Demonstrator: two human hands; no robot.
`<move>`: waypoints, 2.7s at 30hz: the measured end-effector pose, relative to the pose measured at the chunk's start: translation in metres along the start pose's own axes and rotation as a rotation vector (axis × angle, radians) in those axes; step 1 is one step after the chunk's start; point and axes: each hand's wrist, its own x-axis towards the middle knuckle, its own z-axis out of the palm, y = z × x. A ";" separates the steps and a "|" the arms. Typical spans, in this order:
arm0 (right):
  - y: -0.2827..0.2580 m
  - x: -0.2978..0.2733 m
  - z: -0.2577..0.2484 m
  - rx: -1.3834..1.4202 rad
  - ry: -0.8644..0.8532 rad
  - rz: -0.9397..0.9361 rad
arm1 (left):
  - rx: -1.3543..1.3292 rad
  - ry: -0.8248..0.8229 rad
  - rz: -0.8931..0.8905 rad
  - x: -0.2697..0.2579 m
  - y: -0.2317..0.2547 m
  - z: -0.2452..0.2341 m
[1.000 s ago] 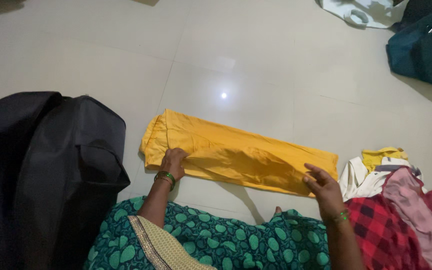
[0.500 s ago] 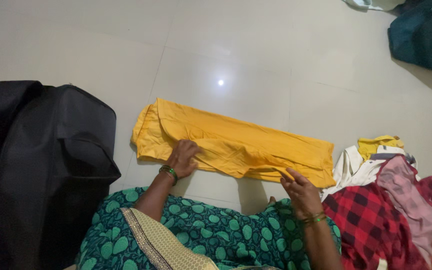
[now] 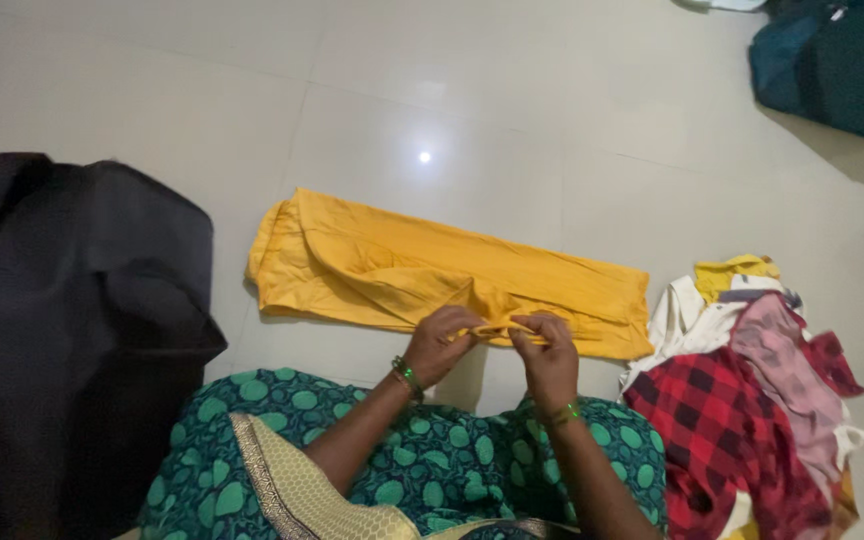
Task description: The person smooths out a yellow long-sleeved shirt on the floor by hand and then folds the body and sleeves inward to form a rectangle.
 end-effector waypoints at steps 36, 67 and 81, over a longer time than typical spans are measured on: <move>-0.084 0.012 -0.123 0.411 -0.396 0.025 | 0.946 -0.454 -0.394 0.020 -0.200 -0.243; 0.310 0.164 -0.051 -0.339 0.290 0.431 | 1.007 0.014 -0.342 0.141 -0.236 -0.199; 0.309 0.161 -0.051 -0.348 0.256 0.456 | 0.785 -0.216 -0.104 0.069 -0.092 -0.109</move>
